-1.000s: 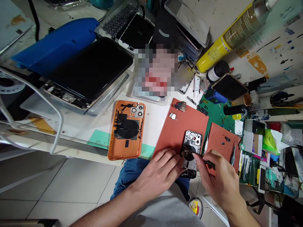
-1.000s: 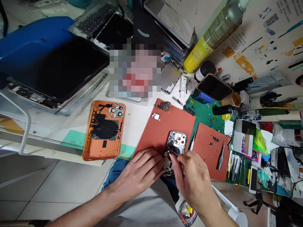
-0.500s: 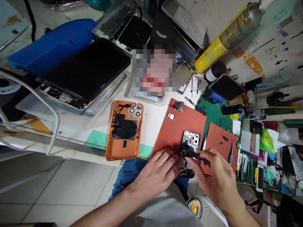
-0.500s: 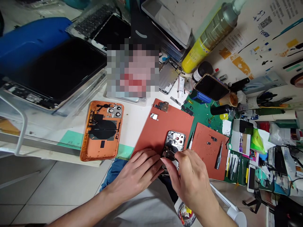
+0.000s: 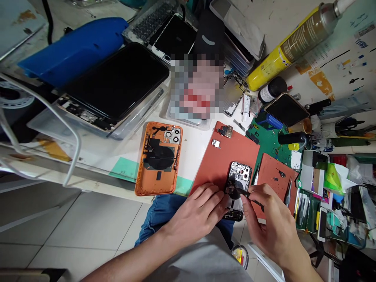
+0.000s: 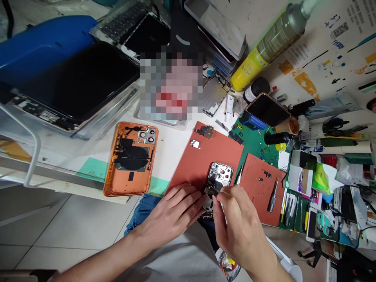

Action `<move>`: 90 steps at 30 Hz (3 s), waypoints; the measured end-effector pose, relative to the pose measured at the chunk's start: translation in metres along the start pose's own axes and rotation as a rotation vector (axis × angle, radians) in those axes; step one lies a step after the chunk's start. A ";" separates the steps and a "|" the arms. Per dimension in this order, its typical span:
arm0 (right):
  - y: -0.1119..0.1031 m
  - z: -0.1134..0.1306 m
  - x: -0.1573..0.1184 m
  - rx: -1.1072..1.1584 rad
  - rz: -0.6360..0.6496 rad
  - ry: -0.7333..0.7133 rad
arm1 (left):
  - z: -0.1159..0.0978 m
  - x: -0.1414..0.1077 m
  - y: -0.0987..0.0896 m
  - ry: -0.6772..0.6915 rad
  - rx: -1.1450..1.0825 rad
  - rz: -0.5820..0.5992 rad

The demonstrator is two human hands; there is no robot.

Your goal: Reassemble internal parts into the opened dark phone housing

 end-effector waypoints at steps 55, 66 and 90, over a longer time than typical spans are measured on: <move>0.003 -0.044 -0.050 0.318 -0.439 0.456 | -0.006 0.013 0.000 -0.089 0.109 0.184; 0.026 -0.064 -0.071 1.038 -0.542 0.656 | 0.000 0.033 -0.027 -0.222 -0.250 -0.084; 0.023 -0.077 -0.088 0.972 -0.637 0.768 | 0.049 0.039 -0.042 -0.384 0.282 -0.096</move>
Point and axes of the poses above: each hand's wrist, its own x-axis towards the middle knuckle, its own y-axis out of the palm, z = x × y, the point moved 6 cm from there along x, towards the middle knuckle, and after that the axes turned 9 degrees about z, right-handed, at the moved point
